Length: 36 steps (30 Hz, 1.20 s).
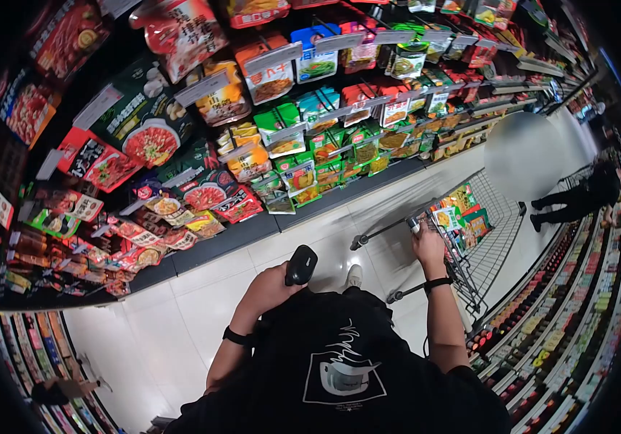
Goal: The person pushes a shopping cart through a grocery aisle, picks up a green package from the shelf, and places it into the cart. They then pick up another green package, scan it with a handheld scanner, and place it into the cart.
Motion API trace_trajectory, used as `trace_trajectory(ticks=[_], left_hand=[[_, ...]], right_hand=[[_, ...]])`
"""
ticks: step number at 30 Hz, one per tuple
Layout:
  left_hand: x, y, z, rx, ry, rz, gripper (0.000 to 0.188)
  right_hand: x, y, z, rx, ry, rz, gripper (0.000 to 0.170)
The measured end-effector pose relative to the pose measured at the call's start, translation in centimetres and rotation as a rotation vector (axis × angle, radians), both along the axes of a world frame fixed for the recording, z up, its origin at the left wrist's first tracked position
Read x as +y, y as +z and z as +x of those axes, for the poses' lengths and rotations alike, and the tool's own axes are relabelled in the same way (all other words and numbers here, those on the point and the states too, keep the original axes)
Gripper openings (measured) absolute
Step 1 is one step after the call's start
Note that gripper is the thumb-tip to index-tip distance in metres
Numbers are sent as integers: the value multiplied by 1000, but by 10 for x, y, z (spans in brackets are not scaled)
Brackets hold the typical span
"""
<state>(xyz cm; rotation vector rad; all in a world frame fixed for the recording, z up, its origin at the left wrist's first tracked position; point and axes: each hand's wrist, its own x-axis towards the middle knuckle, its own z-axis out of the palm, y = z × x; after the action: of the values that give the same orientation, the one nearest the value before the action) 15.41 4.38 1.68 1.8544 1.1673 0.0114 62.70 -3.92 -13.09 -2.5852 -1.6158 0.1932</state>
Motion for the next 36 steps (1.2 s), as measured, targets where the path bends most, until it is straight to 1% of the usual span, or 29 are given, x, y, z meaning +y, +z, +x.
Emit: trace_trajectory(ticks=[1,2,5,6,7,8,11,12,13,15,17,18,19,20,21,22,23,24,25,26,27,29,30,31,33,36], left_hand=[[5,4,3,13,-23,-2,47],[8,6,5,5,-28,5,46],[22,12,9,-13,-52,18,44],[27,15,9,-11,-57,13,43],[31,16,8,-8,-61,6,41],[35,1,3,-21,-61,19,39],[48,-7,-5,-35,-104,-22,48],[53,-2,-5,-31,-138,-31,49],[56,-3,-7,-22,-151,-37,50],[64,-6,-8,-10,-176,-46,53],[72,0,-8,61,-197,-74,58],[75,1,-7,77,-219,-73,59],[81,-2,4,81,-281,-74,60],[86,-12,8,93,-308,-17,57],[88,-23,11,95,-344,40,55],[89,-24,23,84,-333,25,54],[90,-21,34,81,-310,10,52],[91,-22,43,71,-311,15,49],[92,-22,51,66,-296,24,45],[91,-22,62,50,-288,-12,44],[97,-26,65,35,-266,-51,43],[105,-58,69,-34,-340,128,37],[105,-55,78,-19,-353,135,38],[100,-43,91,-53,-358,109,39],[97,-3,118,19,-499,-36,67],[110,-18,128,27,-552,-34,68]], right_hand=[[-2,5,-1,-1,-21,-1,43],[-6,11,-2,46,-36,19,38],[-45,3,9,78,-171,100,31],[-65,-7,16,14,-232,97,29],[-80,-9,19,-45,-366,2,27],[-93,-12,20,-63,-417,-3,23],[-94,-7,24,-175,-495,-74,19],[-91,-7,23,-215,-508,-108,19],[-93,-8,25,-230,-508,-72,21],[-90,-9,34,-223,-516,-90,21],[-83,7,36,-148,-533,-148,23],[-78,16,35,-69,-551,-99,27],[-79,-4,48,-20,-600,-105,32],[-83,-7,53,43,-585,2,32],[-83,-15,60,32,-610,-22,35],[-82,-13,64,53,-624,-55,36],[-79,0,60,72,-617,-59,32],[-80,-5,64,50,-591,2,28],[-78,10,63,41,-568,-41,25],[-80,-1,67,44,-588,4,23],[-79,2,65,48,-578,29,21],[-85,-4,68,-26,-558,90,19],[-87,-10,72,-79,-531,116,18],[-93,-15,73,-129,-499,140,17],[-104,-10,72,-138,-500,162,15],[-121,-8,75,-165,-515,202,14]])
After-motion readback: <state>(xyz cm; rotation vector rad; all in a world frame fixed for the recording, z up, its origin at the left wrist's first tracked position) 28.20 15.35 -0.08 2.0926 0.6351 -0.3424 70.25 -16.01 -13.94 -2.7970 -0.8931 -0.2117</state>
